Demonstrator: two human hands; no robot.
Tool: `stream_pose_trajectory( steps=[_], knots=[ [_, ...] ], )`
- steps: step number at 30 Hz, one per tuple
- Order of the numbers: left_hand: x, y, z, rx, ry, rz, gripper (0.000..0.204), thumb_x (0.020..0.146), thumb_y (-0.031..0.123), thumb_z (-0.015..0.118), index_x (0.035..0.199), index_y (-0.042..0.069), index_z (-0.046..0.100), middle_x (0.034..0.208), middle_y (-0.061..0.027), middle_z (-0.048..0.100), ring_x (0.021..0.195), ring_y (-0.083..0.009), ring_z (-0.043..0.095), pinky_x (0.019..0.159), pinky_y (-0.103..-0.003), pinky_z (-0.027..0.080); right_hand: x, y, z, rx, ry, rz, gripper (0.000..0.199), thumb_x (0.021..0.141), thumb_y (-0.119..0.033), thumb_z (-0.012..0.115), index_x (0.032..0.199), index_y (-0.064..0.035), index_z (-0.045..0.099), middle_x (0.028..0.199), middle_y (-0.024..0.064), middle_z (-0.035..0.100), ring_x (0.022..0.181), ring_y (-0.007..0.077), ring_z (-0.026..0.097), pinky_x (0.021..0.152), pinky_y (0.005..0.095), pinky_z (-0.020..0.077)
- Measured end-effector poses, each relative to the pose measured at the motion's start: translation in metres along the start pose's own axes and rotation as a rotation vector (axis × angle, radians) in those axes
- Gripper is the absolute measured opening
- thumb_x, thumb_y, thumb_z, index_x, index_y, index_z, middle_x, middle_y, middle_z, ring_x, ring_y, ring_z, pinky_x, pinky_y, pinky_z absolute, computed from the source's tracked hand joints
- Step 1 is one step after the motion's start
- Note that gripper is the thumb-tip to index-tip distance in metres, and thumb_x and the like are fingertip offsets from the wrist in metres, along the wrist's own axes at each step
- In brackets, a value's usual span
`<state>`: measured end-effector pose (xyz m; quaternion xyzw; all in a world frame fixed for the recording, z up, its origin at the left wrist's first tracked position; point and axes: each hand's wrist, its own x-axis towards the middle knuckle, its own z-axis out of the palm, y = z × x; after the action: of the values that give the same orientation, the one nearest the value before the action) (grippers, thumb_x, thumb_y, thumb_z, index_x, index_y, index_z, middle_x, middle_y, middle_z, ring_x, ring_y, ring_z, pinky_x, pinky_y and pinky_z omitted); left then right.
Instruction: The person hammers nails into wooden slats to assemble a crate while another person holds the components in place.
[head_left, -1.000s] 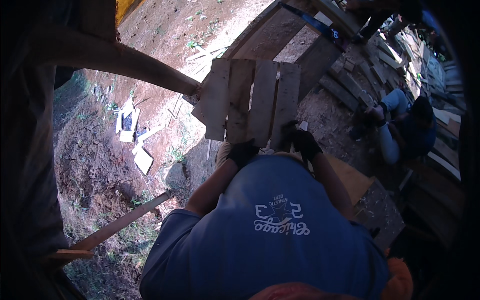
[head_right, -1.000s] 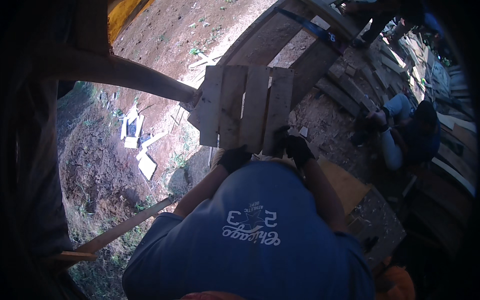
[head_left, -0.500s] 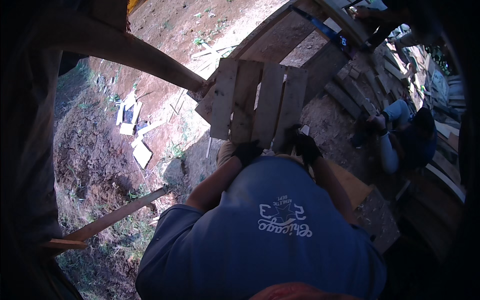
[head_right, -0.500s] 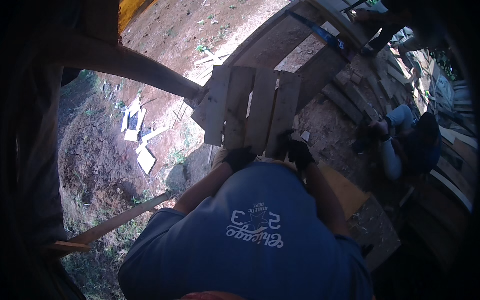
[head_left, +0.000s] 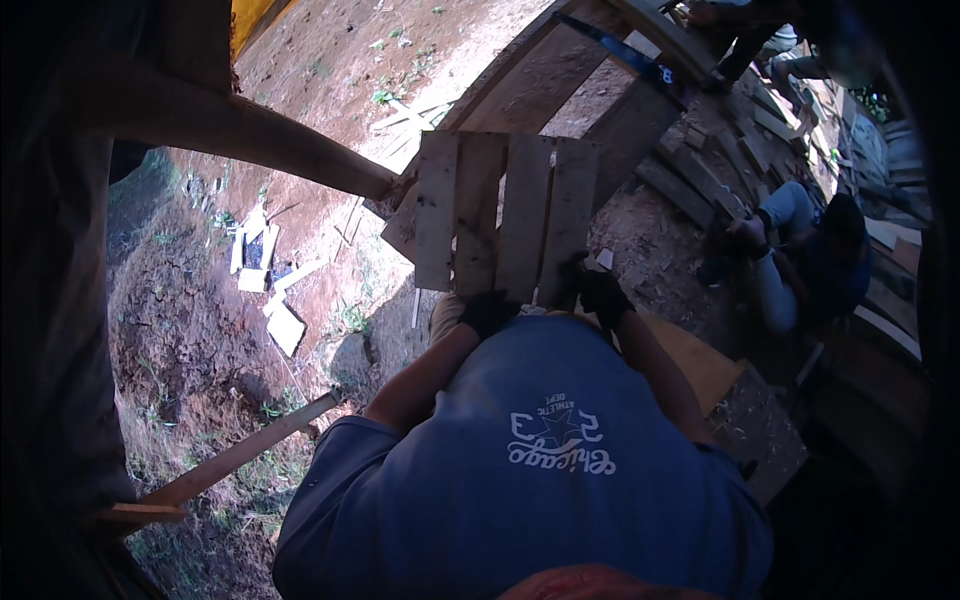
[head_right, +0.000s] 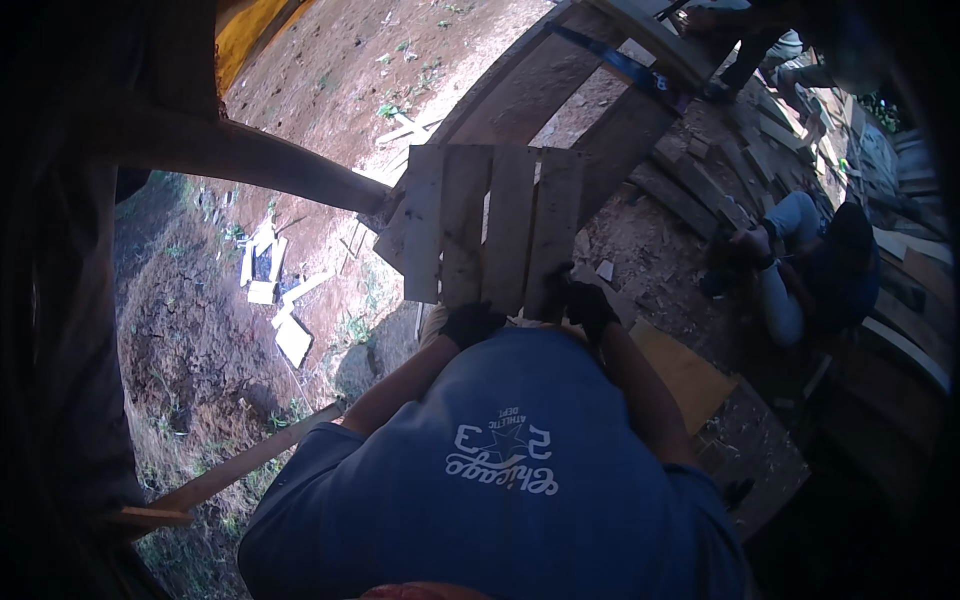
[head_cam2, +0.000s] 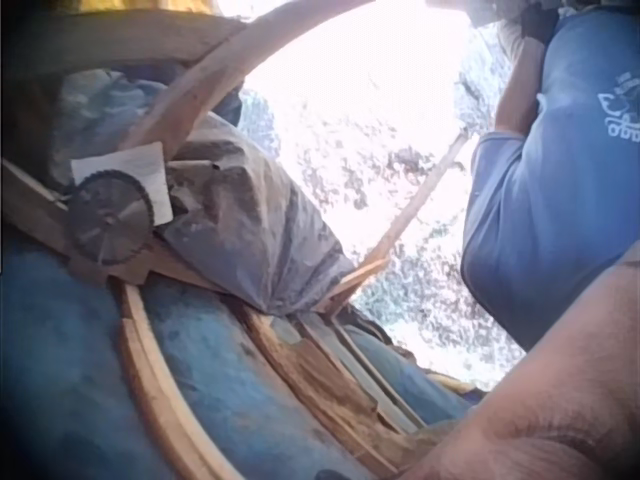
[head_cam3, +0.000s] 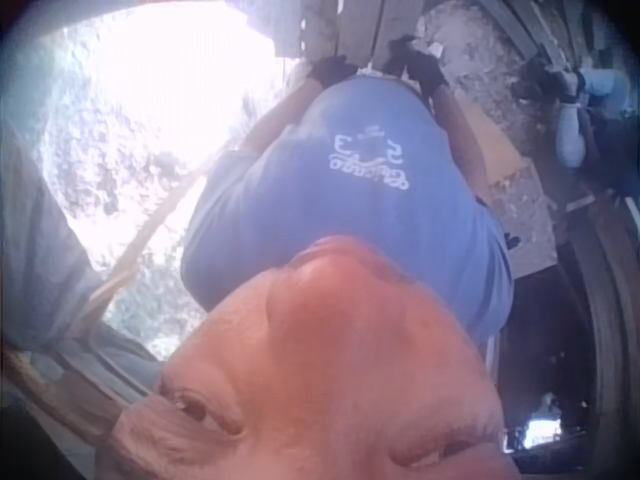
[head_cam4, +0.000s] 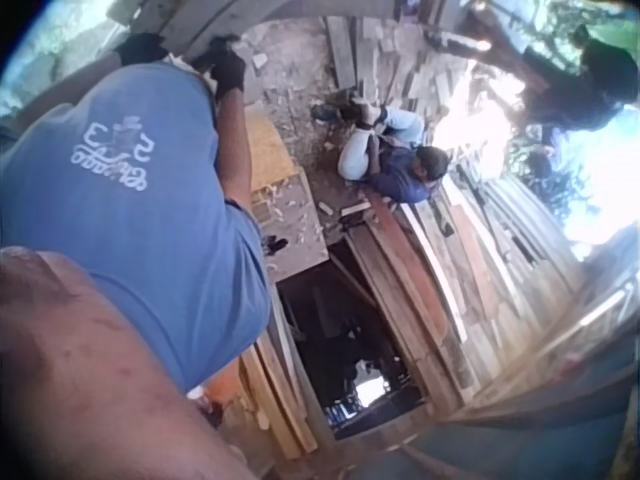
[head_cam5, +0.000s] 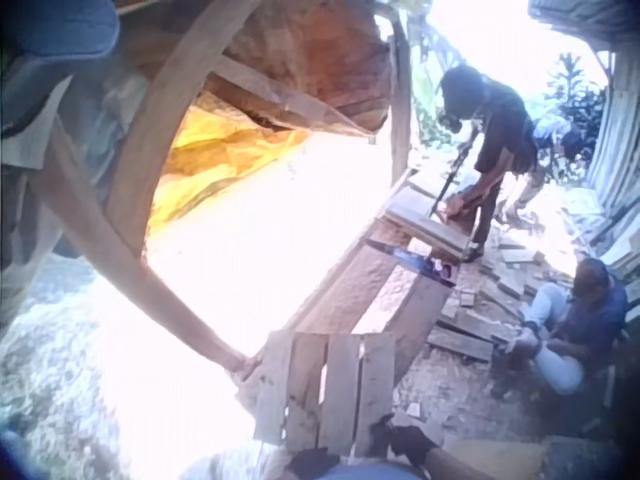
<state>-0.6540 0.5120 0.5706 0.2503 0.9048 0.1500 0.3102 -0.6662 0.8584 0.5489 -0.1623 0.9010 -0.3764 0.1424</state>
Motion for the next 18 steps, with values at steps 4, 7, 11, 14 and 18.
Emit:
stream_pose_trajectory(
  steps=[4,7,11,14,18],
  knots=[
    [0.009,0.007,-0.015,-0.010,-0.045,0.006,0.037,0.104,0.045,0.051,0.126,0.030,0.076,0.148,-0.0219,0.060,0.132,-0.0386,0.061,0.111,-0.048,0.048,-0.003,-0.011,-0.011,0.250,-0.027,0.155,0.020,0.099,-0.015,0.060,0.106,-0.0128,0.079,0.084,0.0069,0.073,0.069,0.0147,0.070,0.056,0.0307,0.0545],
    [0.008,-0.015,0.014,-0.006,-0.024,0.008,0.039,0.103,0.046,0.053,0.125,0.024,0.076,0.145,-0.0222,0.062,0.133,-0.0384,0.060,0.114,-0.046,0.046,0.001,-0.029,-0.023,0.005,-0.143,0.108,0.024,0.085,-0.007,0.070,0.108,-0.0121,0.075,0.093,0.0098,0.073,0.081,0.0238,0.072,0.069,0.0369,0.0571],
    [0.008,-0.022,0.023,0.048,0.030,0.098,0.041,0.104,0.044,0.051,0.122,0.017,0.077,0.136,-0.0199,0.068,0.125,-0.0379,0.065,0.110,-0.047,0.049,0.012,-0.033,-0.018,0.401,-0.230,0.523,0.021,0.085,-0.005,0.072,0.106,-0.0092,0.073,0.094,0.0105,0.073,0.079,0.0249,0.072,0.069,0.0374,0.0586],
    [0.019,0.008,-0.031,0.100,-0.134,0.124,0.040,0.104,0.041,0.049,0.117,0.016,0.077,0.125,-0.0170,0.074,0.115,-0.0368,0.071,0.101,-0.048,0.054,-0.002,-0.027,-0.021,-0.076,-0.044,0.043,0.010,0.095,-0.010,0.066,0.103,-0.0073,0.072,0.088,0.0077,0.072,0.070,0.0195,0.071,0.060,0.0334,0.0569],
    [0.015,0.008,-0.032,0.098,-0.169,0.072,0.039,0.102,0.041,0.051,0.110,0.015,0.080,0.115,-0.0155,0.077,0.106,-0.0344,0.074,0.095,-0.048,0.056,0.012,-0.013,-0.005,0.096,-0.236,0.274,0.013,0.097,-0.014,0.065,0.104,-0.0097,0.075,0.087,0.0067,0.073,0.067,0.0176,0.072,0.058,0.0324,0.0568]
  ],
)
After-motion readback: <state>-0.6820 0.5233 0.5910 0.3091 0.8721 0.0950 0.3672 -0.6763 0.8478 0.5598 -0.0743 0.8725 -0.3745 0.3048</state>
